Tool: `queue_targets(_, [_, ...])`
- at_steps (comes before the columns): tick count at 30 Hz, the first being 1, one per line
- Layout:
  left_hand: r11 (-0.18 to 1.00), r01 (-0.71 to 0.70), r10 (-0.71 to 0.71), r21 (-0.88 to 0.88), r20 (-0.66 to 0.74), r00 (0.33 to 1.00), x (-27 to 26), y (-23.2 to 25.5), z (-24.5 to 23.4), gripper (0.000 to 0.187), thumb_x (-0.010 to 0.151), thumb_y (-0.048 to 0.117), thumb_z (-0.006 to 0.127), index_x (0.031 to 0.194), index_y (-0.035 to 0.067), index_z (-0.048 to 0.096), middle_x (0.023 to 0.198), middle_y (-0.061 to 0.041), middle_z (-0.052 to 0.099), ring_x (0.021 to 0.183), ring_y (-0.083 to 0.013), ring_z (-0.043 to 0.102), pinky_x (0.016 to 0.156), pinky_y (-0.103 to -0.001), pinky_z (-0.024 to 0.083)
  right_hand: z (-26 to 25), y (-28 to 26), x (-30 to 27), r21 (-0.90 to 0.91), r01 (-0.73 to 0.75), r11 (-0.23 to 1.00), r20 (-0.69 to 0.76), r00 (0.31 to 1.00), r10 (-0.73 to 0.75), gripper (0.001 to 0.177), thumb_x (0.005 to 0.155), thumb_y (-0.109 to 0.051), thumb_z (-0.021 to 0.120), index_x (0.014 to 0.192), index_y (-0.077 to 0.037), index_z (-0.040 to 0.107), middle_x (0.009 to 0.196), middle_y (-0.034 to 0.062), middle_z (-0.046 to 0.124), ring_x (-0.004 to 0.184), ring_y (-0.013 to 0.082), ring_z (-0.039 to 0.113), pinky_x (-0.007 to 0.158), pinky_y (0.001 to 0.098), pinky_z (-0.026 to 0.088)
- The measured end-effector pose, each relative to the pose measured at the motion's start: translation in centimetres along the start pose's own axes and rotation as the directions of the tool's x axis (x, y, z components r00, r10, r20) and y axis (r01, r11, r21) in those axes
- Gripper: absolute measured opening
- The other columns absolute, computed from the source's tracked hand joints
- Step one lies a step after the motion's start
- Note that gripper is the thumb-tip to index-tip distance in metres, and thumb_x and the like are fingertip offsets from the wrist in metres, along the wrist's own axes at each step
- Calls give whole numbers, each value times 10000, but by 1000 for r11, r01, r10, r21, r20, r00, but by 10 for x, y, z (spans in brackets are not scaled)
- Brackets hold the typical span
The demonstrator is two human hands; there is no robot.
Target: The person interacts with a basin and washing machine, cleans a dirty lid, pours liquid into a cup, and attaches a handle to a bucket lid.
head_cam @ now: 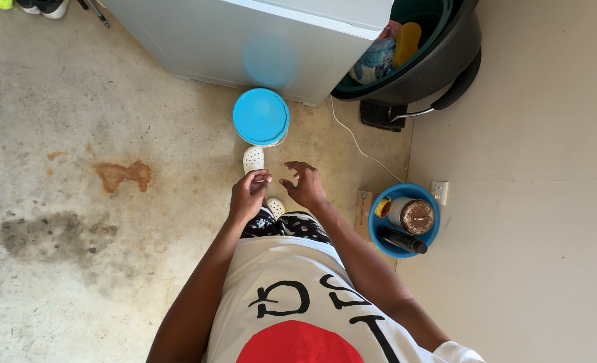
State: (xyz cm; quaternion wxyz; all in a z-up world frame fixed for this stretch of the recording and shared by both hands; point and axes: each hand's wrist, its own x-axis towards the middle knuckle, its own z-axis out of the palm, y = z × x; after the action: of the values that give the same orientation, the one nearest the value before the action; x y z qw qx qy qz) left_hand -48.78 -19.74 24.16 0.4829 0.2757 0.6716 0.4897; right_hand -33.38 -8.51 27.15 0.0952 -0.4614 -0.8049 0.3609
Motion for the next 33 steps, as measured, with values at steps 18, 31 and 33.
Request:
queue_targets(18, [952, -59, -65, -300, -387, 920, -10, -35, -169, 333, 981, 201, 681, 1267, 31, 665, 1151, -88, 763, 1025, -163, 729, 864, -308, 587, 117, -187, 70, 72, 380, 922, 330, 864, -381, 492, 816, -141, 845, 1272, -69, 676, 1103, 140, 723, 882, 264, 720, 779, 368, 604])
queue_targets(31, [910, -120, -238, -398, -734, 636, -103, -76, -452, 326, 965, 108, 660, 1281, 28, 650, 1186, -67, 760, 991, -103, 703, 860, -267, 560, 363, -413, 120, 261, 549, 794, 557, 586, -589, 496, 819, -173, 852, 1269, -78, 667, 1132, 95, 726, 877, 222, 728, 753, 333, 610])
queue_targets(33, [902, -151, -248, -404, -772, 585, -119, -90, -486, 327, 969, 116, 640, 1283, 27, 650, 1198, -59, 763, 946, -110, 699, 842, -273, 561, 401, -442, 119, 291, 530, 797, 589, 557, -585, 495, 821, -173, 858, 1263, -71, 660, 1134, 90, 726, 881, 215, 730, 760, 326, 613])
